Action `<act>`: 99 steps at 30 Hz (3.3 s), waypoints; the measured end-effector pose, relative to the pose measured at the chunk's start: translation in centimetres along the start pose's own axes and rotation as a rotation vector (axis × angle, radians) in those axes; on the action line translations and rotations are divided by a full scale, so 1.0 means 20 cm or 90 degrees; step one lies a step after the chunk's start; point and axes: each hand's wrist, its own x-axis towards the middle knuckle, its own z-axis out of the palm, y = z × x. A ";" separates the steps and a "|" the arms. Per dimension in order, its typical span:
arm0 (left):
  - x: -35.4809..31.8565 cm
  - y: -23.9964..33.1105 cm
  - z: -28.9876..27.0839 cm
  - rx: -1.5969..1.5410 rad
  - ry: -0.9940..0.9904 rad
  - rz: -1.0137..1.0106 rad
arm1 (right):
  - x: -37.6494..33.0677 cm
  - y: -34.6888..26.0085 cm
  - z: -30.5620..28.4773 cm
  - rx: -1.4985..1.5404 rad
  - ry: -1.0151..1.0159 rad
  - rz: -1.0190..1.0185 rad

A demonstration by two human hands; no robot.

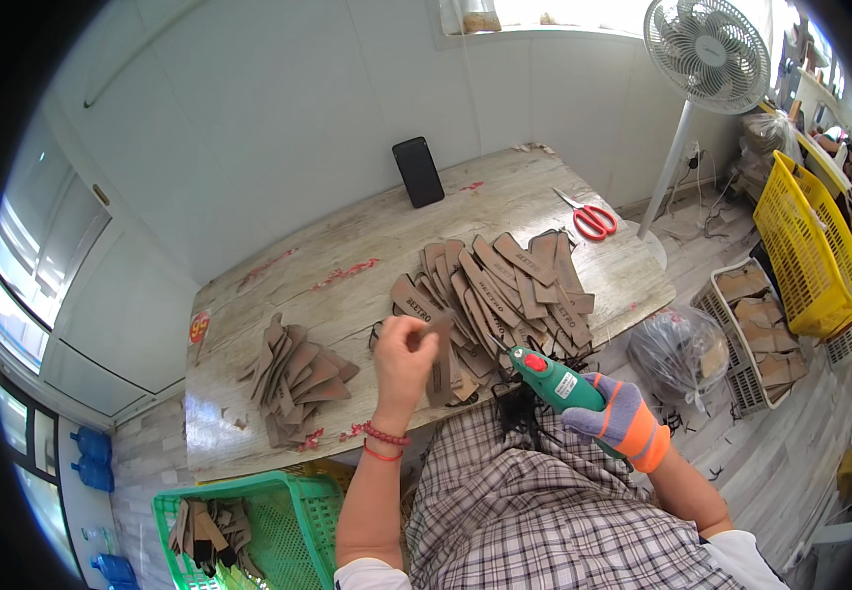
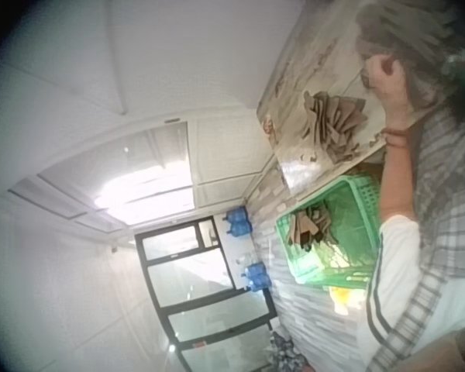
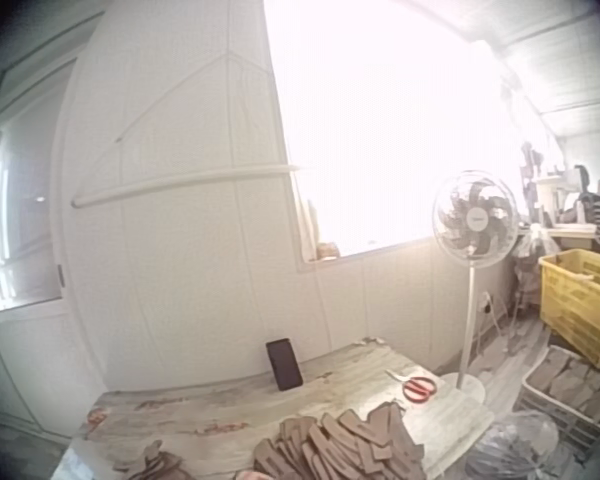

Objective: The person applies hot glue to the edges of small cardboard pieces using a glue gun, then presses them together to form stacked assemblies. The person handles the pieces one at a time, repeatedly picking up, gluing, and stacking them on the table.

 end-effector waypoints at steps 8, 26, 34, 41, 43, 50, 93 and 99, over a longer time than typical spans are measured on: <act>-0.34 -0.20 0.06 -0.872 0.251 -0.483 | 0.01 0.03 0.06 -0.034 -0.039 0.050; -0.36 0.09 0.27 -0.662 0.113 -0.323 | 0.01 0.05 0.10 -0.236 0.026 -0.059; -0.39 0.07 0.21 -0.650 0.087 -0.345 | 0.04 -0.01 0.14 -0.176 -0.017 0.020; -0.04 -0.18 -0.37 -0.600 0.259 -0.255 | 0.00 0.00 0.09 -0.075 0.025 0.030; 0.03 -0.23 -0.44 -0.645 0.343 -0.336 | 0.00 0.04 0.09 -0.038 0.013 0.032; -0.11 -0.42 0.07 0.049 0.124 -0.430 | 0.01 0.03 0.10 -0.065 -0.001 0.043; -0.10 0.15 0.28 -0.759 0.175 -0.282 | 0.06 -0.01 0.10 -0.077 0.080 0.014; -0.13 0.17 0.34 -0.777 0.163 -0.306 | 0.03 0.03 0.08 -0.042 0.088 -0.009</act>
